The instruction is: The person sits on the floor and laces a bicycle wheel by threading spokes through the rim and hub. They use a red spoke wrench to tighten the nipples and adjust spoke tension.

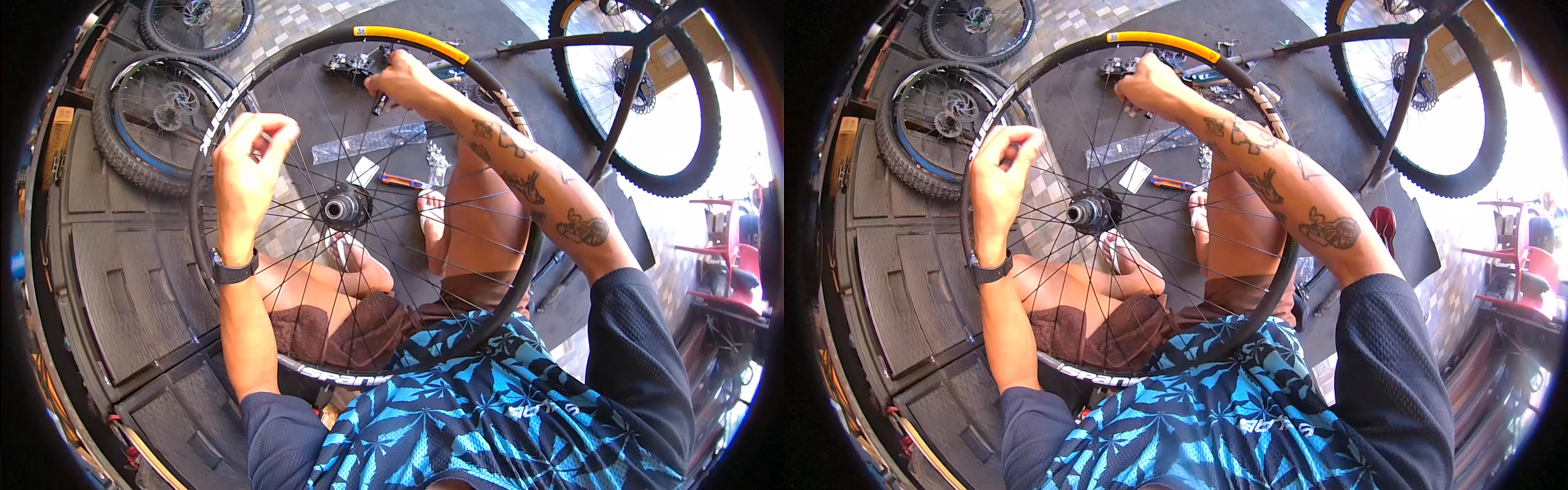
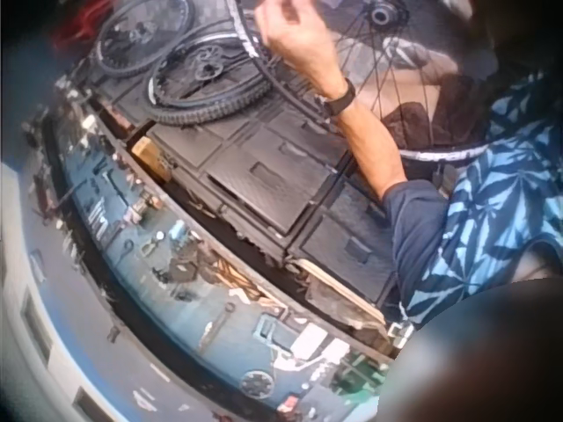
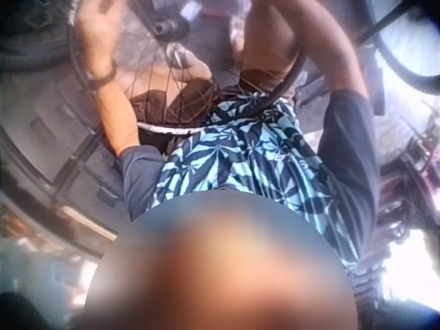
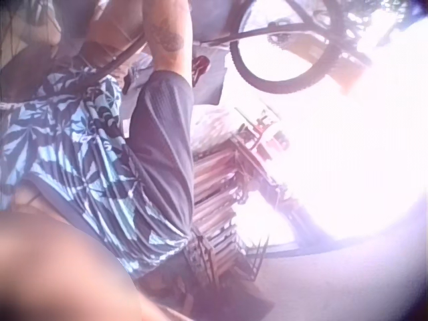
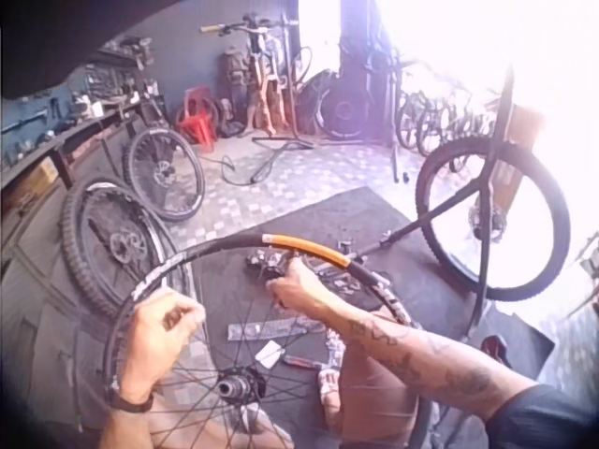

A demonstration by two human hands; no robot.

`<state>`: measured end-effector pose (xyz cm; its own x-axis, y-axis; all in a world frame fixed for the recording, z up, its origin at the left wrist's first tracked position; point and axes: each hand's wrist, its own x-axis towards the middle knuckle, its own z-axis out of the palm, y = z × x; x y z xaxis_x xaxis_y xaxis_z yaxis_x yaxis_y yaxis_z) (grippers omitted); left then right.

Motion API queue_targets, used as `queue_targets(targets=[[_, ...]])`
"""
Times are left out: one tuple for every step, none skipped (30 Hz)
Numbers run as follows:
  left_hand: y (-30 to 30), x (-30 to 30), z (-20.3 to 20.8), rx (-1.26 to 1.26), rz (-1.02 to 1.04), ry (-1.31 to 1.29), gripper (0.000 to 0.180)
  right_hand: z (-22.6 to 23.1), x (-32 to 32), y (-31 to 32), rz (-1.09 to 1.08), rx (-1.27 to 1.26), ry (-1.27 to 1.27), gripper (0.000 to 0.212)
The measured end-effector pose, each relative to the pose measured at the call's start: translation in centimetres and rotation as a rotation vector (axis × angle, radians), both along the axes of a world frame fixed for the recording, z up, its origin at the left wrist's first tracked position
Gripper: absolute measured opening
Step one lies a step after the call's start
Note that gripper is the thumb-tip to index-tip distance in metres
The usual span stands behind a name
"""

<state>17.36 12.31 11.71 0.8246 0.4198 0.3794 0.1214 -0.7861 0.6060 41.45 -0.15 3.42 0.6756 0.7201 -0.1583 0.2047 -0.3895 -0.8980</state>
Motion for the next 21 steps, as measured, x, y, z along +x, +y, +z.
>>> queue_targets(targets=[[0.3, -0.1, -0.4, 0.083, 0.084, -0.045, 0.016, -0.1, 0.3, -0.2, -0.027, -0.079, -0.189, 0.03], [0.6, -0.1, -0.9, 0.08, 0.161, -0.028, 0.023, -0.2, 0.8, -0.7, 0.059, -0.143, -0.196, 0.039], [0.8, -0.1, -1.4, 0.087, 0.222, -0.045, 0.029, -0.3, 0.9, -1.0, 0.081, -0.116, -0.302, 0.041], [1.0, 0.0, -1.9, 0.069, 0.226, -0.006, 0.034, -0.4, 1.0, -1.5, 0.081, -0.093, -0.411, 0.044], [1.0, 0.2, -2.5, 0.056, 0.222, 0.018, 0.038, -0.5, 1.0, -1.8, 0.095, -0.114, -0.493, 0.048], [1.1, 0.3, -2.9, 0.019, 0.242, 0.088, 0.043, -0.3, 1.2, -2.4, 0.175, -0.135, -0.486, 0.06], [1.2, 0.6, -3.3, 0.015, 0.204, 0.066, 0.045, -0.2, 1.1, -2.9, 0.182, -0.087, -0.456, 0.061], [1.0, 0.7, -3.6, -0.01, 0.19, 0.086, 0.048, 0.0, 0.9, -3.5, 0.192, -0.036, -0.426, 0.062], [1.0, 1.2, -3.7, -0.04, 0.179, 0.102, 0.05, 0.5, 1.0, -3.6, 0.173, 0.005, -0.406, 0.063], [0.7, 1.3, -3.7, -0.044, 0.175, 0.121, 0.049, 0.9, 0.6, -3.7, 0.192, 0.104, -0.354, 0.061], [0.4, 1.6, -3.7, -0.046, 0.16, 0.131, 0.049, 1.3, 0.4, -3.7, 0.18, 0.188, -0.306, 0.059], [0.0, 1.9, -3.6, -0.048, 0.145, 0.141, 0.048, 1.8, 0.1, -3.5, 0.167, 0.272, -0.256, 0.058], [-0.4, 2.3, -3.4, -0.049, 0.13, 0.151, 0.047, 2.3, -0.2, -3.2, 0.137, 0.312, -0.2, 0.057], [-1.0, 2.9, -3.4, 0.003, 0.096, 0.105, 0.048, 2.7, -0.3, -2.5, 0.123, 0.36, -0.174, 0.057], [-1.4, 3.5, -3.2, -0.016, 0.079, 0.111, 0.048, 3.2, -0.6, -1.5, 0.174, 0.361, -0.214, 0.057], [-1.6, 4.0, -3.3, -0.058, 0.078, 0.155, 0.047, 3.4, -0.5, 0.0, 0.225, 0.369, -0.256, 0.057], [-1.7, 4.5, -3.1, -0.107, 0.091, 0.247, 0.047, 3.9, -0.3, 1.3, 0.269, 0.365, -0.287, 0.057], [-1.6, 4.9, -3.2, -0.177, 0.071, 0.243, 0.039, 4.3, 0.4, 2.4, 0.419, 0.32, -0.272, 0.05], [-1.5, 5.2, -3.3, -0.362, 0.093, 0.224, 0.036, 4.5, 1.0, 3.4, 0.56, 0.293, -0.351, 0.038], [-1.3, 5.5, -3.6, -0.539, 0.107, 0.164, 0.033, 4.7, 1.9, 4.6, 0.521, 0.26, -0.368, 0.038], [-1.1, 5.4, -3.9, -0.72, 0.11, 0.095, 0.03, 4.8, 2.7, 5.6, 0.507, 0.267, -0.397, 0.038]])
